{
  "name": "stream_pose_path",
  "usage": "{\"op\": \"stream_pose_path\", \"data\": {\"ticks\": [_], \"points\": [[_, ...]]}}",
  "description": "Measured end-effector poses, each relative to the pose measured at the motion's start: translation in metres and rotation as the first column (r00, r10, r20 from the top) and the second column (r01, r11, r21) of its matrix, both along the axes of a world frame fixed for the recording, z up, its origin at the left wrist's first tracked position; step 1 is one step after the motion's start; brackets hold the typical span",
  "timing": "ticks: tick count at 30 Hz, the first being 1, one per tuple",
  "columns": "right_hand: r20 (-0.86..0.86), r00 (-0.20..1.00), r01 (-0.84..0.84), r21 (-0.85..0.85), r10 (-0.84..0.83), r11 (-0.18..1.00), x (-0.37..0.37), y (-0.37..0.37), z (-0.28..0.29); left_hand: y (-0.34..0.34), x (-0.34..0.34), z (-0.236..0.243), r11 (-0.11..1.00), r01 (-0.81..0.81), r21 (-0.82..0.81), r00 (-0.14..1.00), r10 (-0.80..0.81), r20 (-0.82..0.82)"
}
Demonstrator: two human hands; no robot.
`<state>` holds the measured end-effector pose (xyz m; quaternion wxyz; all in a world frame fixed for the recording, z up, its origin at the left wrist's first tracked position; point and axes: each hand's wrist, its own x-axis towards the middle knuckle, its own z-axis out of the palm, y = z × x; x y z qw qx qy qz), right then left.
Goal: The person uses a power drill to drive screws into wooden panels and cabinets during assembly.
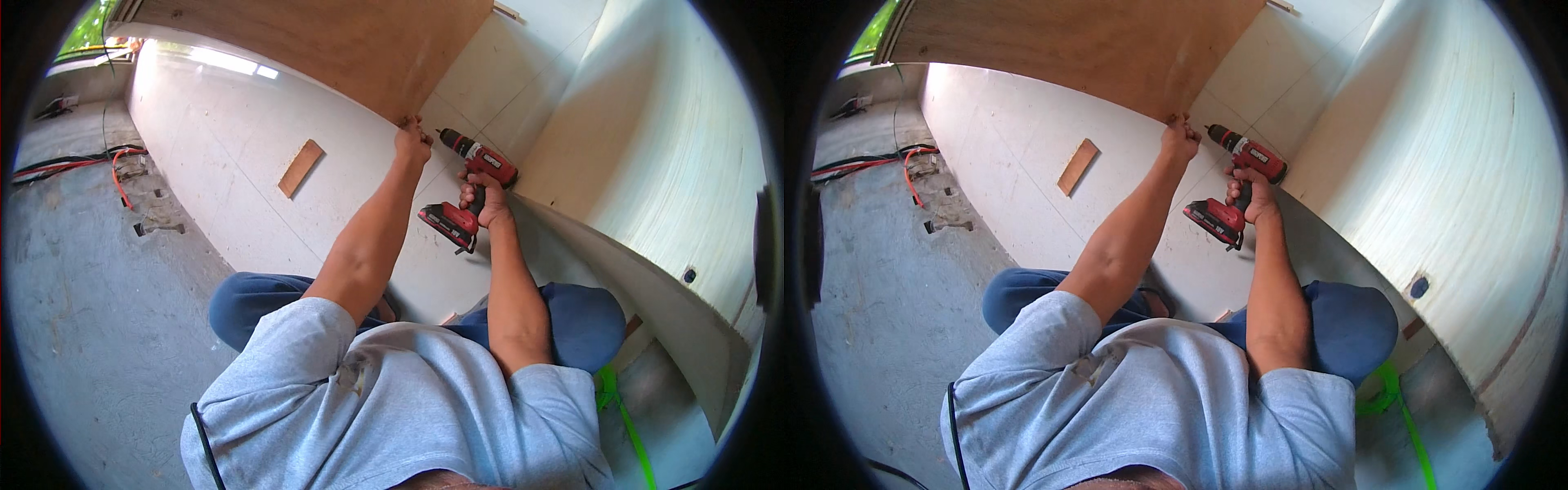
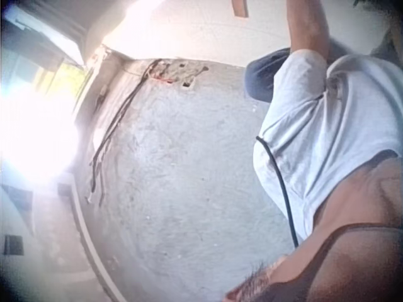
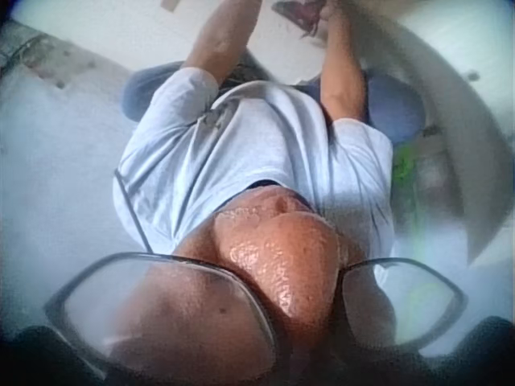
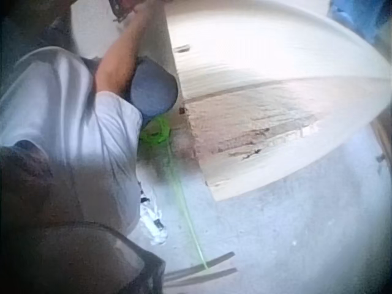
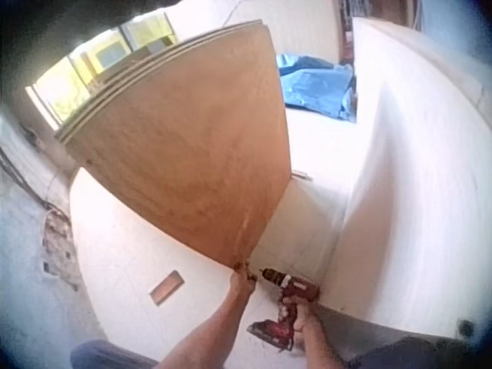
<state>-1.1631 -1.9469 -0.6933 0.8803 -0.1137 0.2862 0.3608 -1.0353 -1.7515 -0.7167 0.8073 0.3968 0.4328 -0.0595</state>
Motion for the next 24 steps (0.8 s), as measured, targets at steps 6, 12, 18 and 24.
{"op": "stream_pose_path", "data": {"ticks": [6, 12, 18, 24], "points": [[0.026, 0.999, -0.045, 0.003, 0.045, 0.999, 0.002, 0.000, 0.003, -0.005, -0.002, 0.011, 0.995, 0.069, 0.077, 0.995, -0.062, -0.080], [0.076, 0.997, -0.023, -0.004, 0.023, 1.000, 0.003, 0.005, 0.001, -0.020, -0.012, 0.021, 0.999, -0.045, -0.006, 0.997, 0.045, -0.064], [0.085, 0.996, -0.011, 0.008, 0.010, 1.000, 0.006, 0.013, 0.013, -0.016, -0.017, 0.019, 0.986, 0.062, -0.156, 0.998, -0.064, -0.008], [0.097, 0.995, -0.033, 0.033, 0.030, 0.999, 0.005, 0.007, 0.017, -0.023, -0.030, 0.018, 0.988, 0.127, -0.088, 0.985, -0.116, 0.124]]}}
